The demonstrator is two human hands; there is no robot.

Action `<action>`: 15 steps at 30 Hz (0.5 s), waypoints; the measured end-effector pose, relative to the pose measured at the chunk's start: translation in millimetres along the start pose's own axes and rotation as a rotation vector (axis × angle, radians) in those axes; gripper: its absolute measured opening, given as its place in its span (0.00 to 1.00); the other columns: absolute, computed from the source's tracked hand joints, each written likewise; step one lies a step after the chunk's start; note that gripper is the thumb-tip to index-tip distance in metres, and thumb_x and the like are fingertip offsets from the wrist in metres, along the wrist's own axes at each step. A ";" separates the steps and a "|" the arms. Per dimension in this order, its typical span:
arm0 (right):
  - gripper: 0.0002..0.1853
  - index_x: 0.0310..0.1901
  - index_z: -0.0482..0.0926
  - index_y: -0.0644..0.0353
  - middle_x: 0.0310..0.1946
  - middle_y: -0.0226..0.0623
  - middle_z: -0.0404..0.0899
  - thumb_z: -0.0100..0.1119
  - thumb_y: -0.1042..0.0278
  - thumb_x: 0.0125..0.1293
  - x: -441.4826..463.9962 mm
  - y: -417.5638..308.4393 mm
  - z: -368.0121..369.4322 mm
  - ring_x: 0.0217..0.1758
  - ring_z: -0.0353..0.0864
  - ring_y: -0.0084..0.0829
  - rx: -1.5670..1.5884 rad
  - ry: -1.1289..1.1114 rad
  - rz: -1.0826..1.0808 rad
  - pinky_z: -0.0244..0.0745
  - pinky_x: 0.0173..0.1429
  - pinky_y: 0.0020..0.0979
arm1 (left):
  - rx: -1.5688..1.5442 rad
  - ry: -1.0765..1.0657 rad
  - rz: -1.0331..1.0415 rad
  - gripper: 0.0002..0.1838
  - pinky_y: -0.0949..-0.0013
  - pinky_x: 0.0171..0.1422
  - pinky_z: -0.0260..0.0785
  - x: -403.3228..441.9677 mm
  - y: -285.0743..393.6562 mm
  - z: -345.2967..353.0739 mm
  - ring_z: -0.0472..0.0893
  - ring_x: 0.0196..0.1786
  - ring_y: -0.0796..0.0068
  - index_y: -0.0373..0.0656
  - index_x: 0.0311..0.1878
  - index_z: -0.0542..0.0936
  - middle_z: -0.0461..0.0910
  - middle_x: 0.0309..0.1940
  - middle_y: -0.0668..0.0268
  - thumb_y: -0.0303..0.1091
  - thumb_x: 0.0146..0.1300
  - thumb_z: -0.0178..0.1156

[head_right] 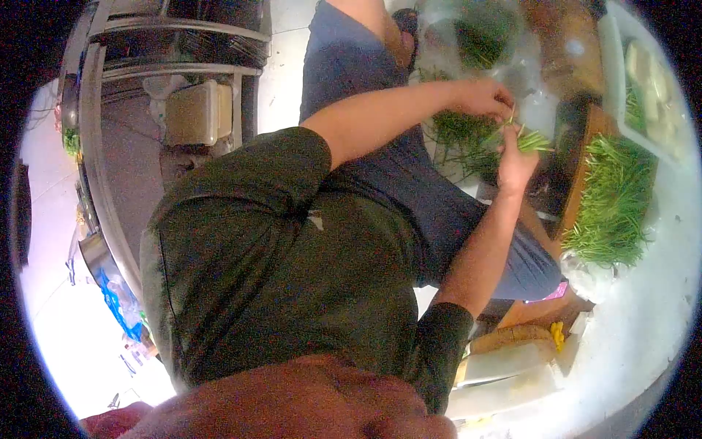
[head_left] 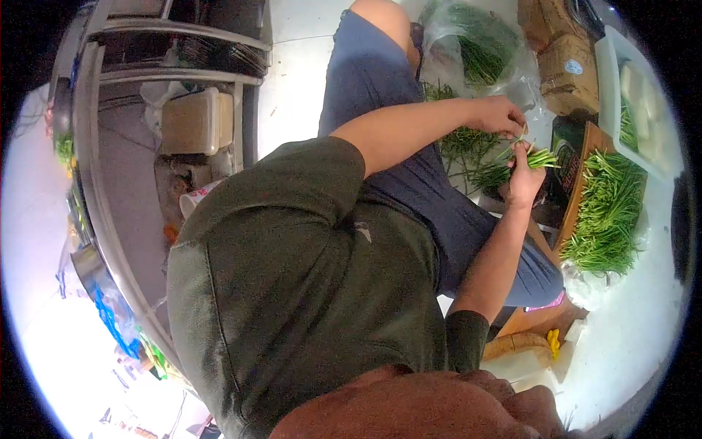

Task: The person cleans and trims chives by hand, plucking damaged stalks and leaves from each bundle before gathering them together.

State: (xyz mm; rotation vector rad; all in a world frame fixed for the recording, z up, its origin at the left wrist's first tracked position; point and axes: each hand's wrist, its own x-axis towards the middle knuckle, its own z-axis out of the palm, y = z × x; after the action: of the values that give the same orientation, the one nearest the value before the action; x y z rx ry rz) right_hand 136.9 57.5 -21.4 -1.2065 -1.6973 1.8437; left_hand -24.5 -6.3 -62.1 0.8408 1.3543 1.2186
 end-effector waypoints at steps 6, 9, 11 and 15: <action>0.10 0.40 0.78 0.68 0.32 0.32 0.79 0.62 0.70 0.62 -1.6 -1.8 4.0 0.23 0.70 0.18 -0.043 0.003 -0.048 0.65 0.27 0.20 | 0.247 0.046 0.054 0.17 0.67 0.45 0.72 -6.8 11.9 -0.3 0.80 0.37 0.74 0.39 0.43 0.81 0.83 0.34 0.64 0.43 0.59 0.61; 0.10 0.40 0.78 0.67 0.31 0.33 0.81 0.62 0.70 0.62 5.1 8.2 0.0 0.23 0.71 0.17 -0.093 -0.001 -0.057 0.64 0.26 0.20 | 0.465 0.057 0.130 0.19 0.64 0.46 0.72 -3.7 10.6 -4.2 0.81 0.38 0.68 0.40 0.43 0.81 0.83 0.36 0.61 0.47 0.58 0.61; 0.10 0.40 0.79 0.67 0.30 0.32 0.81 0.63 0.70 0.61 5.9 10.8 -1.9 0.23 0.70 0.16 -0.125 0.003 -0.049 0.64 0.26 0.19 | 0.557 0.041 0.168 0.20 0.63 0.47 0.72 0.2 7.1 -8.2 0.82 0.39 0.64 0.41 0.44 0.81 0.83 0.38 0.59 0.48 0.57 0.60; 0.09 0.39 0.79 0.66 0.29 0.31 0.81 0.63 0.70 0.61 5.0 8.8 -1.1 0.22 0.70 0.15 -0.210 -0.010 -0.035 0.63 0.26 0.19 | 0.630 -0.002 0.137 0.21 0.63 0.47 0.72 0.8 7.2 -13.1 0.81 0.41 0.61 0.42 0.45 0.81 0.83 0.39 0.58 0.50 0.56 0.60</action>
State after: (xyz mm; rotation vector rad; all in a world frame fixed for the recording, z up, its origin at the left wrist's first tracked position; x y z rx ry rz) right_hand 137.3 60.1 -31.3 -1.2389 -1.9441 1.6873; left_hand -38.5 -6.5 -56.7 1.3884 1.7320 0.8872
